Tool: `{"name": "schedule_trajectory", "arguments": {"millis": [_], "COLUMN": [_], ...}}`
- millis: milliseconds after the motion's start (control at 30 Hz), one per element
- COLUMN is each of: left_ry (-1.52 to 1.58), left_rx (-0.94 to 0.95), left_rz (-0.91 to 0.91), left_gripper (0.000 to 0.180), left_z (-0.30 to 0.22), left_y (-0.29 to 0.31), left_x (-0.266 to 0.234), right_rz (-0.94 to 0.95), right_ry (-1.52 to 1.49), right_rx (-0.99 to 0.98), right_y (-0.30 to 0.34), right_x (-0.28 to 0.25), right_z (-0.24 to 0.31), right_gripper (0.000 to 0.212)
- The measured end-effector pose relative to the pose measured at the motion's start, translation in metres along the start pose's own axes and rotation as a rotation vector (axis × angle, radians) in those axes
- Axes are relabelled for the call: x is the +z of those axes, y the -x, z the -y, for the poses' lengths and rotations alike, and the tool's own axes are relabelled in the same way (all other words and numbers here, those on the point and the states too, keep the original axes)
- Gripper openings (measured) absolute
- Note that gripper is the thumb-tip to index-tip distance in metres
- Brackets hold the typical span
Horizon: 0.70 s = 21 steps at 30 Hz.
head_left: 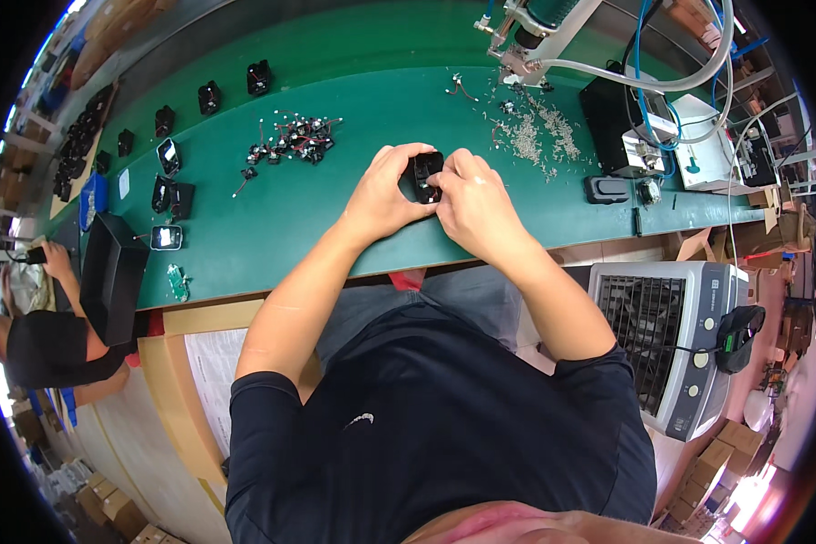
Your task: The person assembles small electronic components into plastic housings using a pneumatic screwdriver on a factory production line.
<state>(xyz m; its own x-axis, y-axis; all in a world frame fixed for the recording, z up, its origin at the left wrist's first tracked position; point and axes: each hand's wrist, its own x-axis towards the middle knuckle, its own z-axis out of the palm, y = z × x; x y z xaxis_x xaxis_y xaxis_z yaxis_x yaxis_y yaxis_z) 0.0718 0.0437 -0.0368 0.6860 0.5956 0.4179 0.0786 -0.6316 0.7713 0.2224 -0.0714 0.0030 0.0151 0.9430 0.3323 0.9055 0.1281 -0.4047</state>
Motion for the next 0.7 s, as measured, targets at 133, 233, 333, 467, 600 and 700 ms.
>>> {"name": "schedule_trajectory", "arguments": {"millis": [133, 233, 333, 467, 600, 700], "left_ry": [0.045, -0.009, -0.013, -0.049, -0.169, -0.170], "left_rx": [0.015, 0.042, -0.069, -0.108, 0.029, 0.034], "left_rz": [0.002, -0.071, -0.035, 0.021, 0.056, 0.034], "left_gripper": [0.072, 0.076, 0.078, 0.078, 0.080, 0.081], "left_z": [0.002, 0.002, -0.003, -0.005, -0.002, 0.000], "left_y": [-0.002, -0.003, -0.002, 0.001, 0.001, 0.001], "left_x": [0.001, -0.001, -0.003, -0.004, 0.000, 0.002], "right_rz": [0.006, -0.381, -0.843, -0.991, -0.840, -0.768], "right_ry": [-0.017, 0.061, 0.029, -0.445, -0.822, -1.063], "right_rx": [-0.049, -0.193, -0.184, 0.103, 0.193, 0.162], "right_y": [-0.005, -0.029, -0.063, -0.128, -0.118, -0.112], "right_x": [-0.016, -0.079, -0.139, -0.180, -0.155, -0.134], "right_z": [-0.007, 0.009, 0.008, 0.057, 0.026, 0.030], "right_gripper": [0.031, 0.038, 0.055, 0.050, 0.058, 0.061]}}
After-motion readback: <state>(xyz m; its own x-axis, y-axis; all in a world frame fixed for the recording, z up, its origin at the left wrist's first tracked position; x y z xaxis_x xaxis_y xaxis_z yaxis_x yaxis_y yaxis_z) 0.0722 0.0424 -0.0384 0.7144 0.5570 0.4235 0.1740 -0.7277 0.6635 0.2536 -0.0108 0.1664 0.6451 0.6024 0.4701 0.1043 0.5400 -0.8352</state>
